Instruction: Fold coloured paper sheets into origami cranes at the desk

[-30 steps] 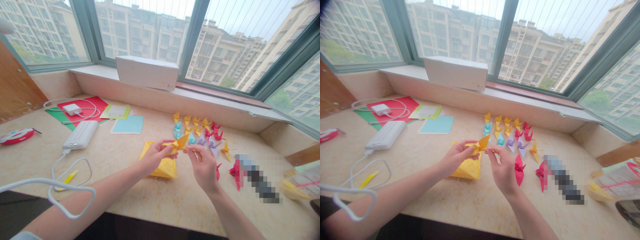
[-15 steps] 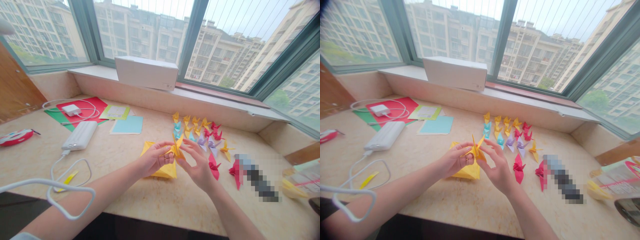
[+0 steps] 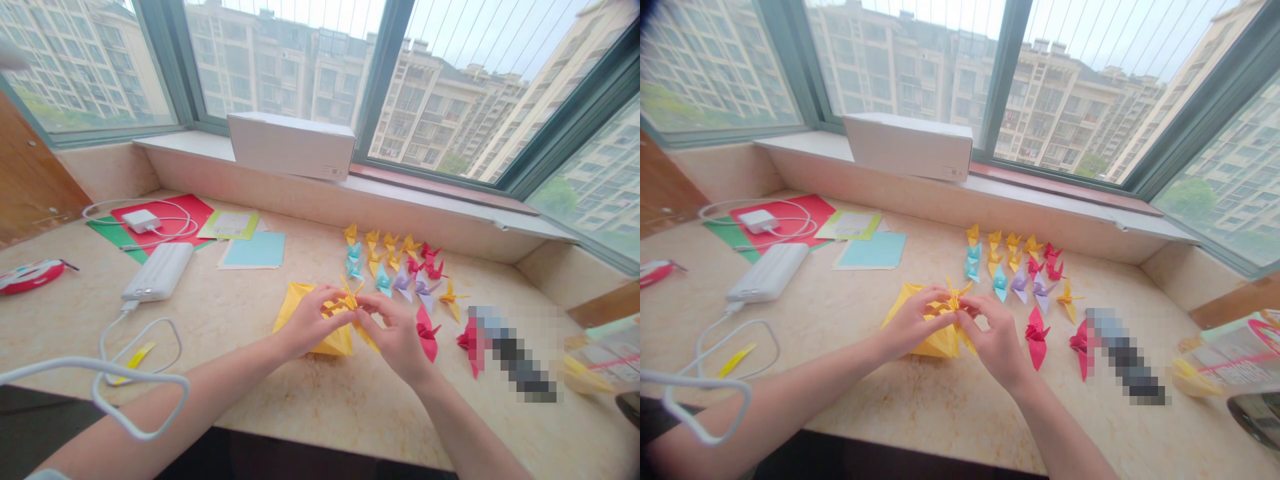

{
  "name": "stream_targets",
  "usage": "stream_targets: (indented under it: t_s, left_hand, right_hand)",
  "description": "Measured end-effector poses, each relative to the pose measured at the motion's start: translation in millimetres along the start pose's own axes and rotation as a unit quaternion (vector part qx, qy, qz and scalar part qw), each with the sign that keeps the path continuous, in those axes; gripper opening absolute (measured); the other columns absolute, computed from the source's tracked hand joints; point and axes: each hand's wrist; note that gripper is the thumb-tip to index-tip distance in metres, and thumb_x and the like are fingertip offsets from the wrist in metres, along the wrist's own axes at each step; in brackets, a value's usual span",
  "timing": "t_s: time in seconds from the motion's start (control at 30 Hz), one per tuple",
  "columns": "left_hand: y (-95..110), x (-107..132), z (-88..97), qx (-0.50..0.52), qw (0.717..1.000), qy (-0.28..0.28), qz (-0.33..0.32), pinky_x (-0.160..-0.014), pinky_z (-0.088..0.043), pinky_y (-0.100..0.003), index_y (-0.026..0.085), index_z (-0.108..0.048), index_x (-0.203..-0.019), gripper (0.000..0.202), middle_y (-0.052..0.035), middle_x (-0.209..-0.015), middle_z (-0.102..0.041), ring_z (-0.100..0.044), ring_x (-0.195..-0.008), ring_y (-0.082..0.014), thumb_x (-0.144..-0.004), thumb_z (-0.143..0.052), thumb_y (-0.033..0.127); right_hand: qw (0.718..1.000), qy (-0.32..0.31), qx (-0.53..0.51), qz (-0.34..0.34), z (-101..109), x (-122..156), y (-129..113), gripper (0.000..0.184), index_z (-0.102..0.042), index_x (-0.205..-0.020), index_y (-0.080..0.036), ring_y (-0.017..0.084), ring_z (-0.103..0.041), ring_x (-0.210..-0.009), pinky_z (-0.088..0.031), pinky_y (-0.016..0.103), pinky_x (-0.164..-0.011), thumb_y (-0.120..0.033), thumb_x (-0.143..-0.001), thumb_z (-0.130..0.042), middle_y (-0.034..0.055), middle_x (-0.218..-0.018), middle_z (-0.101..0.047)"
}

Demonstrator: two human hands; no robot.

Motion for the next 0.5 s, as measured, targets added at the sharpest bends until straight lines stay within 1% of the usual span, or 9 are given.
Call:
stream_targets:
  t_s: [0.07, 0.17, 0.23, 0.3, 0.4, 0.43, 0.5]
  left_hand:
    - [1.3, 0.2, 0.3, -0.017, 1.000, 0.006, -0.005, -0.079, -0.053, -0.030, 0.021, -0.074, -0.097, 0.023, -0.0078, -0.103, -0.070, -0.066, -0.098, -0.0233, -0.082, -0.072, 0.039]
    - [3.5, 0.2, 0.8, -0.030, 0.999, 0.017, -0.002, -0.083, -0.053, -0.032, 0.022, -0.075, -0.099, 0.022, -0.0070, -0.103, -0.075, -0.068, -0.098, -0.0240, -0.086, -0.068, 0.038]
    - [3.7, -0.5, 1.6, -0.045, 0.998, 0.035, -0.005, -0.083, -0.052, -0.033, 0.022, -0.075, -0.099, 0.021, -0.0064, -0.102, -0.076, -0.068, -0.097, -0.0242, -0.086, -0.067, 0.038]
    - [2.2, -1.8, 3.3, -0.063, 0.997, 0.047, -0.017, -0.082, -0.052, -0.032, 0.022, -0.075, -0.096, 0.020, -0.0055, -0.097, -0.076, -0.069, -0.093, -0.0236, -0.086, -0.067, 0.038]
    - [-2.4, -4.1, 6.6, -0.079, 0.995, 0.028, -0.048, -0.079, -0.050, -0.029, 0.022, -0.075, -0.092, 0.017, -0.0033, -0.090, -0.077, -0.068, -0.086, -0.0213, -0.087, -0.065, 0.035]
    - [-4.1, -4.8, 7.7, -0.084, 0.995, 0.015, -0.055, -0.077, -0.049, -0.028, 0.022, -0.075, -0.089, 0.017, -0.0025, -0.087, -0.076, -0.068, -0.083, -0.0202, -0.089, -0.063, 0.035]
    - [-6.8, -5.7, 9.4, -0.095, 0.993, -0.010, -0.064, -0.074, -0.047, -0.026, 0.020, -0.073, -0.083, 0.021, -0.0012, -0.080, -0.074, -0.066, -0.077, -0.0179, -0.091, -0.060, 0.034]
  right_hand:
    - [1.000, -0.002, -0.020, -0.013, -0.8, 0.8, 0.3, 0.020, -0.071, -0.108, -0.023, 0.021, -0.070, -0.091, -0.059, 0.037, -0.082, -0.030, -0.090, -0.065, 0.0076, -0.104, -0.072]
    - [0.998, 0.007, -0.043, -0.035, -2.2, 2.4, 1.4, 0.021, -0.071, -0.108, -0.023, 0.022, -0.070, -0.092, -0.059, 0.038, -0.083, -0.032, -0.090, -0.066, 0.0077, -0.104, -0.073]
    - [0.997, 0.011, -0.058, -0.044, -3.3, 3.5, 2.4, 0.022, -0.070, -0.108, -0.022, 0.022, -0.070, -0.092, -0.059, 0.038, -0.084, -0.033, -0.089, -0.067, 0.0079, -0.103, -0.073]
    - [0.996, 0.016, -0.073, -0.054, -3.8, 4.2, 3.7, 0.027, -0.068, -0.113, -0.022, 0.022, -0.070, -0.091, -0.059, 0.037, -0.082, -0.034, -0.090, -0.066, 0.0075, -0.101, -0.073]
    - [0.994, 0.025, -0.075, -0.068, -1.4, 2.8, 5.1, 0.036, -0.060, -0.128, -0.025, 0.019, -0.069, -0.083, -0.058, 0.035, -0.076, -0.036, -0.094, -0.060, 0.0045, -0.091, -0.071]
    - [0.996, 0.028, -0.059, -0.064, 0.2, 1.6, 5.2, 0.037, -0.060, -0.129, -0.025, 0.018, -0.068, -0.081, -0.057, 0.034, -0.075, -0.036, -0.094, -0.060, 0.0037, -0.089, -0.070]
    - [0.999, 0.034, -0.006, -0.041, 3.8, -1.5, 4.7, 0.033, -0.065, -0.123, -0.027, 0.018, -0.065, -0.081, -0.056, 0.035, -0.077, -0.037, -0.092, -0.062, 0.0037, -0.092, -0.067]
Point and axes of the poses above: each hand's wrist, its own x-axis away from the middle knuckle, its own z-axis out of the back of the hand, y = z × x
